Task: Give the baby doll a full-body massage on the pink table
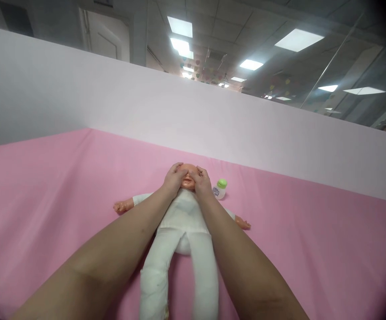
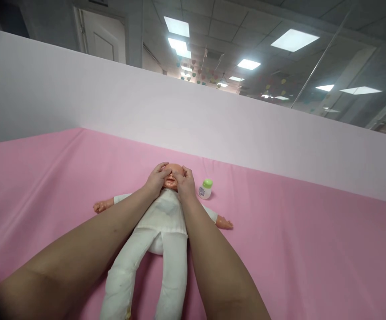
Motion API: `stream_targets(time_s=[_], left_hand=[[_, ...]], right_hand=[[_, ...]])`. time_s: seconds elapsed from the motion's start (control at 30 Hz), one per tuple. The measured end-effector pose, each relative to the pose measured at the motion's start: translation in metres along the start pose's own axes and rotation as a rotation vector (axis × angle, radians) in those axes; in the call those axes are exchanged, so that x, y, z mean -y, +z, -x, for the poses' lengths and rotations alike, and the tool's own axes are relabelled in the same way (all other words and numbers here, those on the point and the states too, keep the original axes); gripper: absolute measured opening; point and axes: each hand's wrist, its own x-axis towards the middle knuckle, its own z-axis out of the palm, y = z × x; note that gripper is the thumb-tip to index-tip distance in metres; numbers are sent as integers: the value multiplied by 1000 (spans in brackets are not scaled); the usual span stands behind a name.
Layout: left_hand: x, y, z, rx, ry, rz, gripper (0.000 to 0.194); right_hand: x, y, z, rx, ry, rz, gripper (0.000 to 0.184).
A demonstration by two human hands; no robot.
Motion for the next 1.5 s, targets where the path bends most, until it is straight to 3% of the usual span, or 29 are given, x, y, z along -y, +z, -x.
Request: stream_targets(time_s=[0.17,0.4,0.7,0.9,1.1,1.37,1.5], left_hand=[[5,2,-1,-7,25,-28,52],[6,-3,-7,-11,-45,-22,49],[6,-6,-8,17,-55,-35,53],[4,-8,-3,17,70,-174,57],[7,-7,-7,-38,114,-271,51],[14,-8,-18,-19,-17,-85,44],[10,-13,-16,6,-77,16,50]], right_hand=[[4,1,2,-31,13,-48,70],[-6,-5,-8,-36,56,-91,50],[-2,-24,-4,34,202,-168,58],[3,-16,-2,77,108,-191,65],[-2,-12,-5,25,37,-158,63],[-8,-18,-8,9,42,-179,39],[-1,-24,-3,55,176,-230,42]])
